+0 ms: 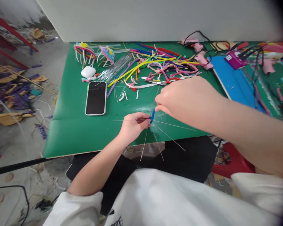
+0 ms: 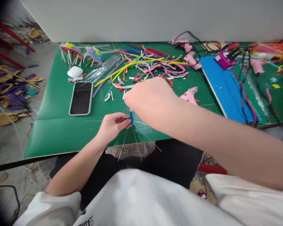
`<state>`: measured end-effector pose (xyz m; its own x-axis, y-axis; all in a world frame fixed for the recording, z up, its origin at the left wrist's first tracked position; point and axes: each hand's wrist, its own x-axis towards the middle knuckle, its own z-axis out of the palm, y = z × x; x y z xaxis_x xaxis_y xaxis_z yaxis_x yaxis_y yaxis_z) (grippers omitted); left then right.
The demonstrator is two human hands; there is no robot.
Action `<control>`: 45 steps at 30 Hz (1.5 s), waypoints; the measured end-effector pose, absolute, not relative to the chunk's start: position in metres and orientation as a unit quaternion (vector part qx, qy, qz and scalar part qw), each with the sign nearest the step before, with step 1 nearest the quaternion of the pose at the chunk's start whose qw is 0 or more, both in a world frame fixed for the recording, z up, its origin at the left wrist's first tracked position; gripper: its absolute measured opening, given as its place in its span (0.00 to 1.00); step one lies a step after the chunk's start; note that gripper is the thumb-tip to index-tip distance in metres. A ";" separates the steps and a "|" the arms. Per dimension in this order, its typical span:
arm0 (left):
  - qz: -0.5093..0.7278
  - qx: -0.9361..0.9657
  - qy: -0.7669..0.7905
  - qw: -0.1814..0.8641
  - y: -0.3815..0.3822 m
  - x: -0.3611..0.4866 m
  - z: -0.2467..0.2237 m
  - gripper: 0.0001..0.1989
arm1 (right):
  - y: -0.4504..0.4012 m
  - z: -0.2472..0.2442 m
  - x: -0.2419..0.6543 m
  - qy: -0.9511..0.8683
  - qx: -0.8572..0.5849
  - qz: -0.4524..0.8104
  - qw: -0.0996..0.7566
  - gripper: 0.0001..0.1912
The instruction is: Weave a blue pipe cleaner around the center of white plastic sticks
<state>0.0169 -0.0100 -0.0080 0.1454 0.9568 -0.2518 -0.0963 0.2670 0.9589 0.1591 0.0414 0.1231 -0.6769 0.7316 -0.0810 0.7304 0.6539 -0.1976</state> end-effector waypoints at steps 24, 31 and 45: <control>0.534 0.326 0.463 0.628 -0.010 0.009 0.006 0.09 | 0.062 0.078 0.218 -0.855 -0.442 0.270 -0.032 0.10; 0.502 0.336 0.474 0.640 -0.008 0.007 0.006 0.10 | 0.043 0.057 0.202 -0.837 -0.411 0.350 0.090 0.25; 0.462 0.380 0.429 0.676 -0.012 0.001 0.014 0.15 | 0.041 0.037 0.181 -0.753 -0.443 0.413 0.257 0.08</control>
<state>0.0010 -0.0117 0.0136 0.2037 0.9518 -0.2295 -0.2989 0.2837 0.9111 0.1810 0.0412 0.0368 -0.4751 0.8797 0.0212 0.4545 0.2660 -0.8501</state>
